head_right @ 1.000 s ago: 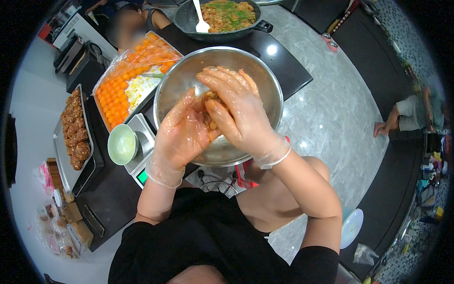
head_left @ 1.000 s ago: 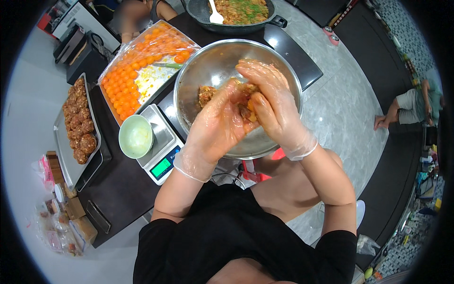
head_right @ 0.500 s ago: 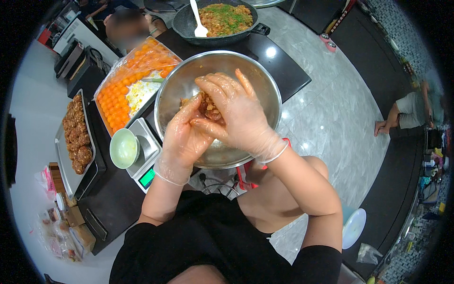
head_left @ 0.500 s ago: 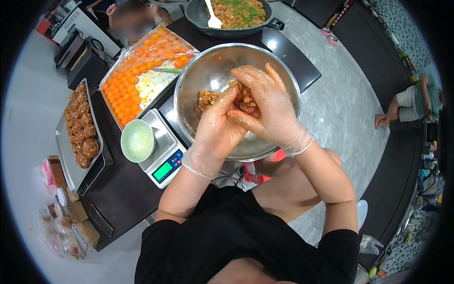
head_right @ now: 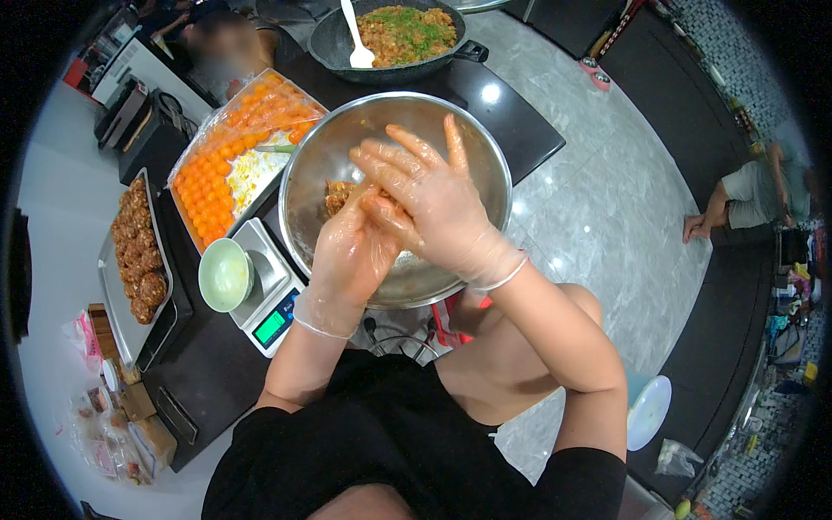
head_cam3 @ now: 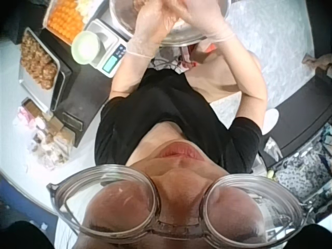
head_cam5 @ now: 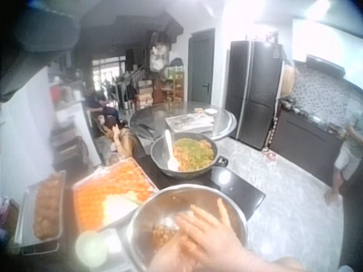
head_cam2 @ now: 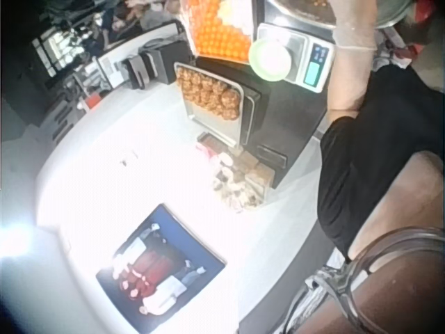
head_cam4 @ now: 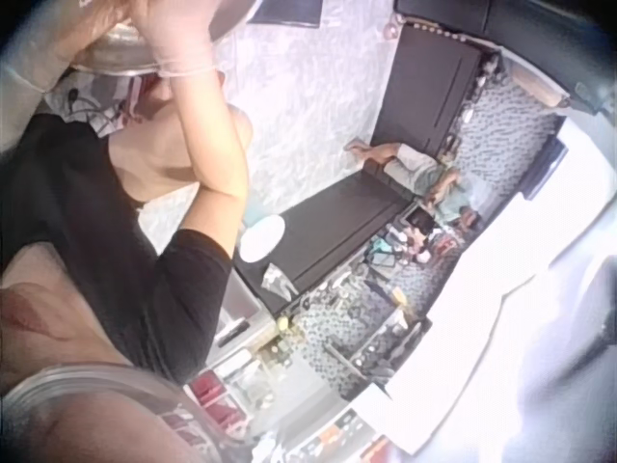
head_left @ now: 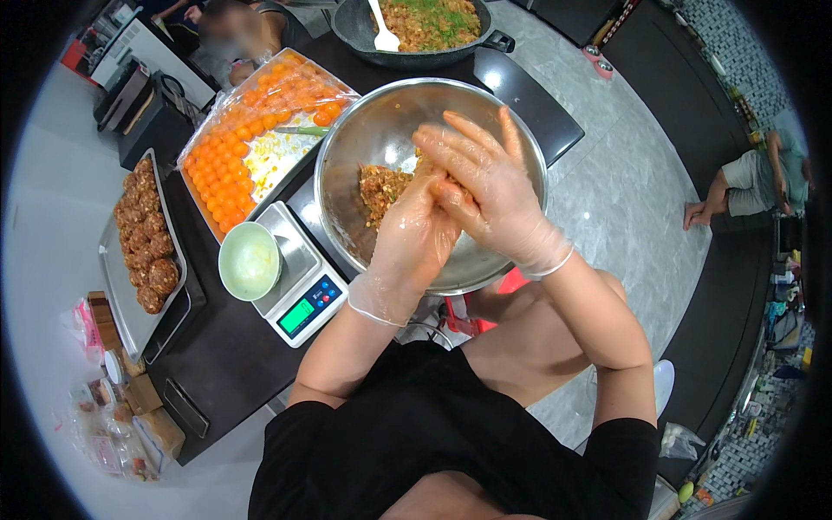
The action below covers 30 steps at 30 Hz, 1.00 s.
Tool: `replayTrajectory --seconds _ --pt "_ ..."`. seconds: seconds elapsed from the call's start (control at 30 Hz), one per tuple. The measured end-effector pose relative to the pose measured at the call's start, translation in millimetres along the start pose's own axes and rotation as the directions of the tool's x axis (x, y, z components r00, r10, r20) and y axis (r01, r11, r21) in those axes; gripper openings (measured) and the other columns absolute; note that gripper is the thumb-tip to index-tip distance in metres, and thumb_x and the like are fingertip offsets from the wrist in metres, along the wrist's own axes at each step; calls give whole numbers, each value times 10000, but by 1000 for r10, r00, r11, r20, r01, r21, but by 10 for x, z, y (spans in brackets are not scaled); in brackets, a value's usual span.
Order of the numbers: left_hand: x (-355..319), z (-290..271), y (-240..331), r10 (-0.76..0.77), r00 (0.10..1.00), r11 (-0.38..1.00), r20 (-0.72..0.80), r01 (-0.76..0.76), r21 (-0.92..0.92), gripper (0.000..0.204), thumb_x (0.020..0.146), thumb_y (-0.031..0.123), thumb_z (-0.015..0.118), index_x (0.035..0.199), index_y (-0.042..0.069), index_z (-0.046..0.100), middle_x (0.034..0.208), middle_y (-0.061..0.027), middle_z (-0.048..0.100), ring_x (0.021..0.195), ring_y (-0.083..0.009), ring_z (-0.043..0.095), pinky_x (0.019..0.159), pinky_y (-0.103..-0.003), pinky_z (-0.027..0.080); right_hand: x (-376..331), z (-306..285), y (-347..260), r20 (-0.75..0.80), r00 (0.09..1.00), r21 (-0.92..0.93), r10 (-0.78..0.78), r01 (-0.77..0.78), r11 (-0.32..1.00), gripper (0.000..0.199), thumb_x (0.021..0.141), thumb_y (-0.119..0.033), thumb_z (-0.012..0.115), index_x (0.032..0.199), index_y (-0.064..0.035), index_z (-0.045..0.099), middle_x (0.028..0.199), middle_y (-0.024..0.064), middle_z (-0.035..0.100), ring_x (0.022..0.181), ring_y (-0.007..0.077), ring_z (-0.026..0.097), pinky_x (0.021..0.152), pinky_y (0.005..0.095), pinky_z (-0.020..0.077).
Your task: The person scoops a meat mixture from a metal bowl, weighs it in a small bowl on a digital scale, and then shapes it into a ball by hand. They place the finished meatball onto a tray and repeat the process.
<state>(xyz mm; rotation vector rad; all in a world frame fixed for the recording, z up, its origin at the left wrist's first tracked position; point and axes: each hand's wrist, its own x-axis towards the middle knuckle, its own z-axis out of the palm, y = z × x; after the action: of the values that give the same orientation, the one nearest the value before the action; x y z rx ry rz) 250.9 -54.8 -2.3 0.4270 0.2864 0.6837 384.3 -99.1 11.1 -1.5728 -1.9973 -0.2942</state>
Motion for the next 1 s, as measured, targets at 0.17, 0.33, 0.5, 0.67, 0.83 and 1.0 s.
replayTrajectory --seconds 0.17,0.33,0.5,0.67,0.83,1.0 --pt "42 25 54 23 978 986 205 12 -167 432 1042 267 347 1405 33 365 1395 -124 431 1294 -231 433 1099 -401 352 46 -78 -168 -60 989 280 137 -115 953 693 761 -401 738 1328 -82 502 1318 156 525 1291 365 449 1116 558 245" --pt "99 50 104 -134 977 987 -165 117 -108 439 1045 288 346 1376 3 395 1322 -132 504 1222 -235 508 1052 -377 420 6 35 -35 -122 991 289 46 -9 957 517 783 -256 705 1244 -65 572 1169 144 628 1163 340 572 1105 550 281" --pt "115 143 17 -78 995 992 -60 83 95 419 1047 241 336 1353 -33 417 1348 -145 500 1239 -223 506 1055 -349 415 4 35 -147 -142 985 196 103 -74 978 448 807 -74 606 1252 -44 576 1177 138 640 1106 324 613 1120 561 246" --pt "145 98 -65 55 997 976 -47 -44 212 425 1049 260 340 1357 -18 428 1276 -127 534 1186 -199 530 1033 -341 424 -9 131 -80 -125 983 286 133 -93 954 487 844 -123 566 1326 -68 515 1282 132 588 1238 296 524 1135 596 115" --pt "254 -14 -1 73 988 994 -133 -60 95 387 1047 294 346 1314 38 460 1222 -107 541 1090 -184 567 945 -328 481 46 -16 -146 -133 943 582 304 -174 794 481 868 -136 547 1346 -98 511 1468 169 403 1393 378 312 1111 637 0" --pt "227 101 5 -7 984 1000 -177 8 2 354 1038 252 372 1325 56 441 1223 -96 544 1145 -181 546 974 -318 470 80 150 -121 -127 986 51 108 -102 993 358 861 -194 588 1210 -126 626 1429 136 439 1357 348 359 1113 635 95"
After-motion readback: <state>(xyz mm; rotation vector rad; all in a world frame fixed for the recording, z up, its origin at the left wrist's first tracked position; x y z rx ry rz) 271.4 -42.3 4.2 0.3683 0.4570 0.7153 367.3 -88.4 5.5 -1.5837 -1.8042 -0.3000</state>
